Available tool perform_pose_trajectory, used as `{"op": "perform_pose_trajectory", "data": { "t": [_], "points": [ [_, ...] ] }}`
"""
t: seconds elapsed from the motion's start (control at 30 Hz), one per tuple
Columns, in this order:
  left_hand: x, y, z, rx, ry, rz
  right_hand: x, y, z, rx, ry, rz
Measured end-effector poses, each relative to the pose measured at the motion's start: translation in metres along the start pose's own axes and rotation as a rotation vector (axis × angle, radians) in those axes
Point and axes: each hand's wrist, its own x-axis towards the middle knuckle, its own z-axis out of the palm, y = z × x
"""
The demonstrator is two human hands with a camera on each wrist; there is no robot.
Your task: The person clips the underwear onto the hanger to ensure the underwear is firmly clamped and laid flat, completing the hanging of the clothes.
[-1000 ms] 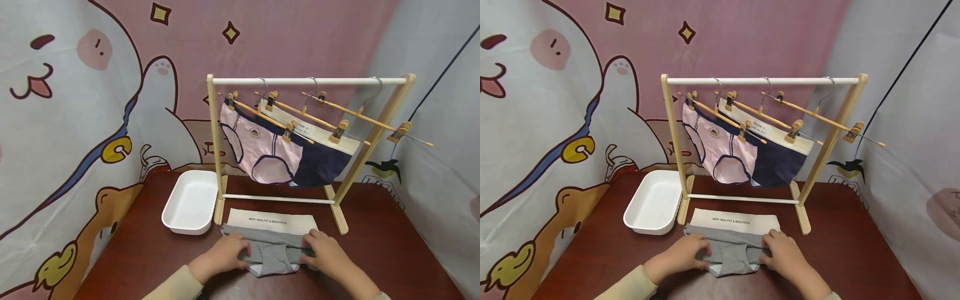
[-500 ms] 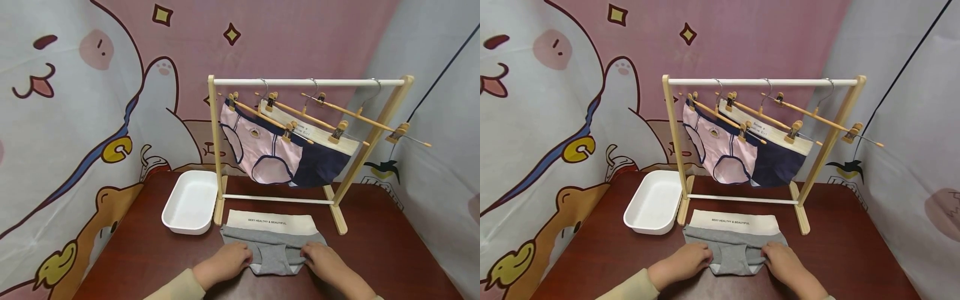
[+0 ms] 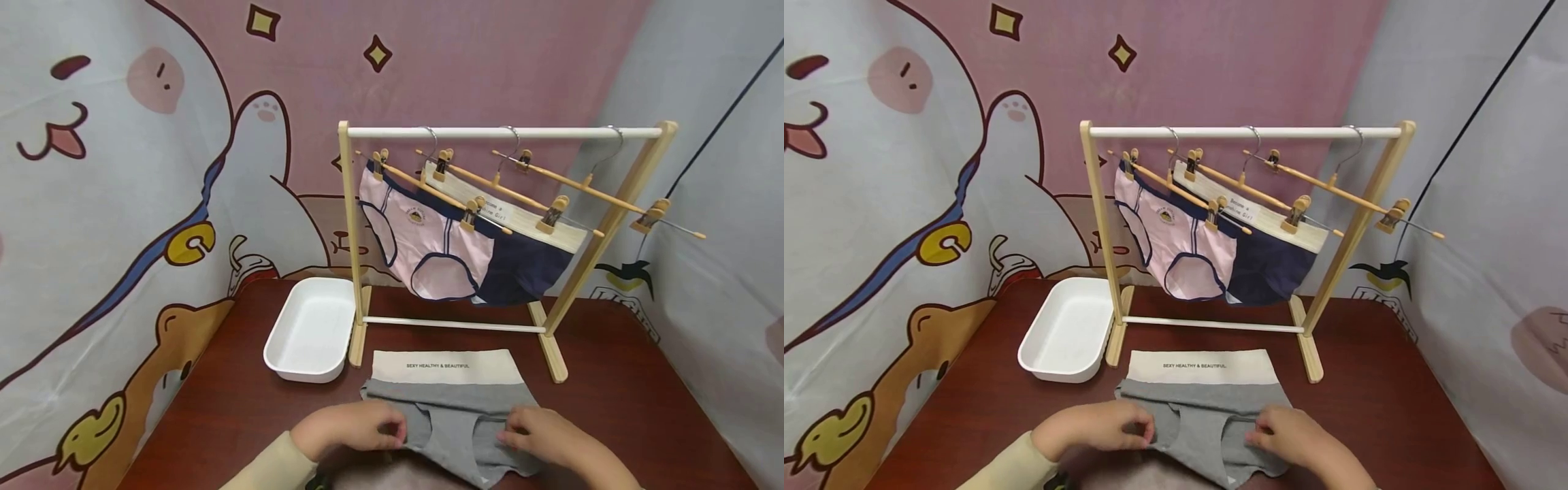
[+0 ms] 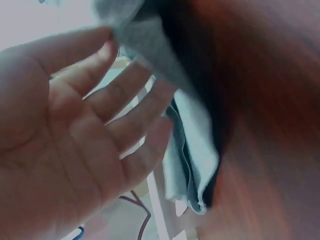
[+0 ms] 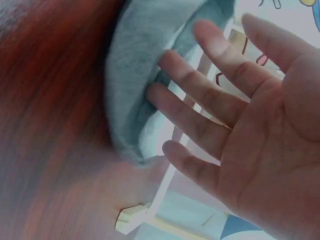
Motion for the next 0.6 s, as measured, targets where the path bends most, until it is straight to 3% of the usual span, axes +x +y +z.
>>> {"op": "perform_pose_trajectory", "data": {
  "t": [0.07, 0.13, 0.2, 0.27, 0.37, 0.5, 0.6],
  "points": [
    [-0.001, 0.001, 0.003, -0.036, -0.059, 0.022, 0.001, -0.001, -0.002, 0.028, -0.002, 0.025],
    [0.002, 0.0, 0.007, -0.055, -0.033, 0.015, 0.005, -0.002, -0.003, 0.01, 0.059, 0.059],
    [0.007, -0.003, 0.01, -0.024, 0.077, -0.025, 0.012, -0.002, -0.002, -0.056, 0.15, 0.091],
    [0.015, -0.007, 0.012, 0.057, 0.223, -0.109, 0.019, -0.002, 0.0, -0.133, 0.216, 0.135],
    [0.027, -0.01, 0.015, 0.197, 0.355, -0.273, 0.029, 0.003, 0.006, -0.226, 0.219, 0.156],
    [0.041, -0.016, 0.023, 0.301, 0.306, -0.431, 0.039, 0.01, 0.016, -0.266, 0.097, 0.169],
    [0.049, -0.021, 0.027, 0.329, 0.232, -0.495, 0.045, 0.013, 0.02, -0.268, 0.025, 0.193]
  ]
}}
